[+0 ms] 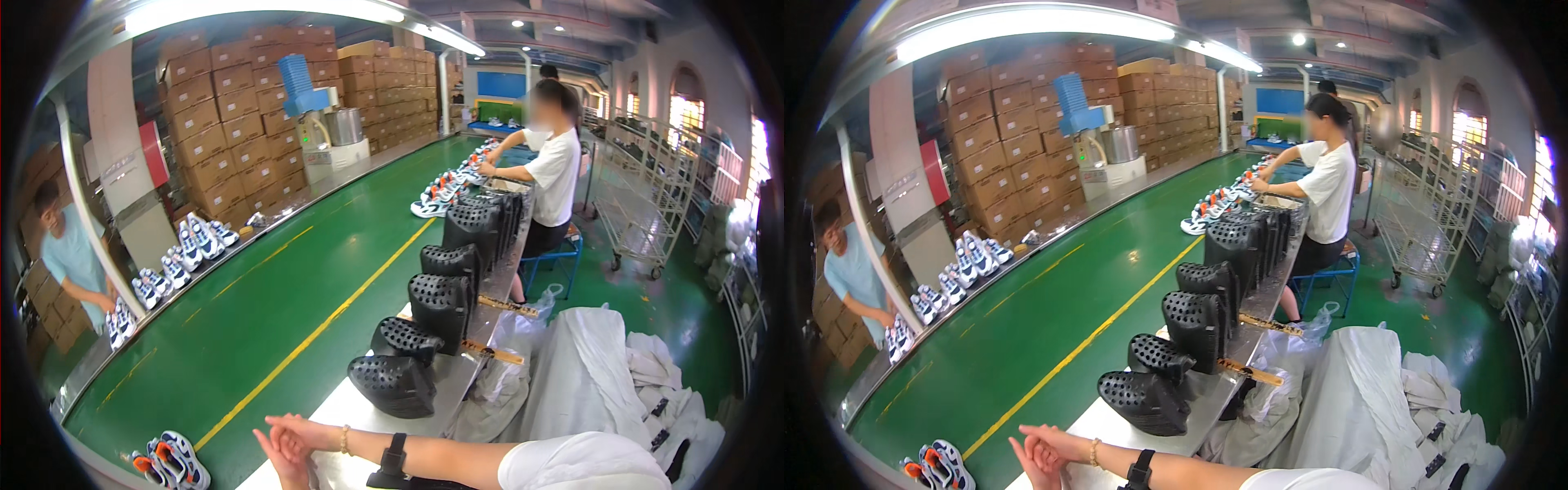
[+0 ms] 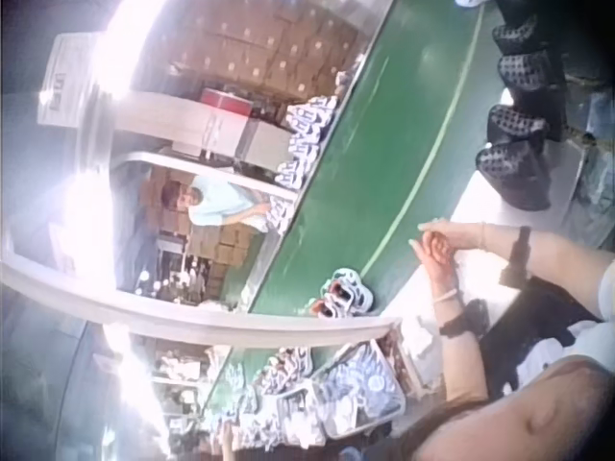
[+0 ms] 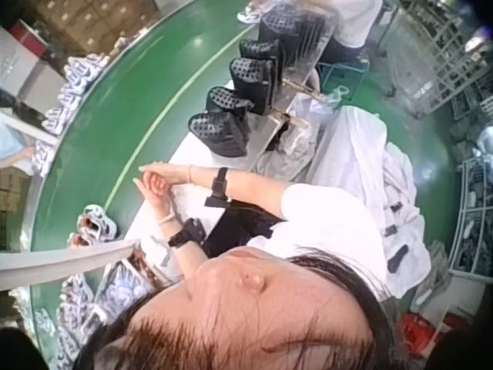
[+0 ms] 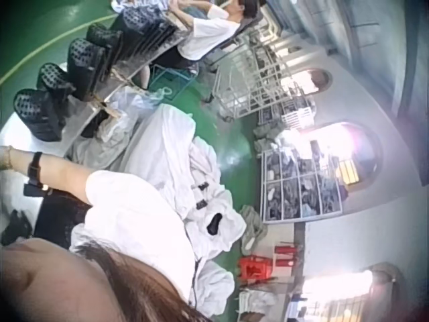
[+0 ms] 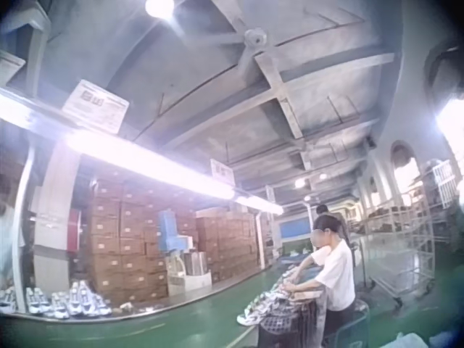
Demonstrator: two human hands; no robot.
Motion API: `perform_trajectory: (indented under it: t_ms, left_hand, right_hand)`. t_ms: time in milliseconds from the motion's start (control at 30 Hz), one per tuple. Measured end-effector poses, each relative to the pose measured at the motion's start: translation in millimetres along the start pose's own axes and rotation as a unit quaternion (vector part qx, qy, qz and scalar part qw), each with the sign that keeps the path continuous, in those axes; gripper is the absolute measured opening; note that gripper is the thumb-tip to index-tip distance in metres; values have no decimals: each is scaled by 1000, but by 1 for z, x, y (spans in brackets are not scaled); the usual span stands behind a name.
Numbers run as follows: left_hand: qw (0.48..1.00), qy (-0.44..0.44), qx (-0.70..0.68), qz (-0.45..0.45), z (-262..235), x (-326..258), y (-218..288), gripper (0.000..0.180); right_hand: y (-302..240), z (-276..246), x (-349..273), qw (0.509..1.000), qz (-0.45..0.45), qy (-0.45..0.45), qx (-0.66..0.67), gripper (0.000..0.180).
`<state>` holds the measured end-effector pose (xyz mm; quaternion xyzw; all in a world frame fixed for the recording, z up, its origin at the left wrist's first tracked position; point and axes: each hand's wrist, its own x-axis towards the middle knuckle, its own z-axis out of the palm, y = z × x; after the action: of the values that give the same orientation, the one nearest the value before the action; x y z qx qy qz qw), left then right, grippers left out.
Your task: Inspect and organize sneakers on a workstation table next to a conveyor belt.
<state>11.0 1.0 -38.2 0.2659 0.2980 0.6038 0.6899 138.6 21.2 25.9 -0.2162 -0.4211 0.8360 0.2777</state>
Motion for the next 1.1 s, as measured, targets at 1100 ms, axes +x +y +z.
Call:
perform_trajectory:
  t_ms: [1100]
  left_hand:
    - [996, 55, 51, 47, 28, -31, 35, 24]
  right_hand:
    - [4, 17, 23, 997, -50, 55, 3, 47]
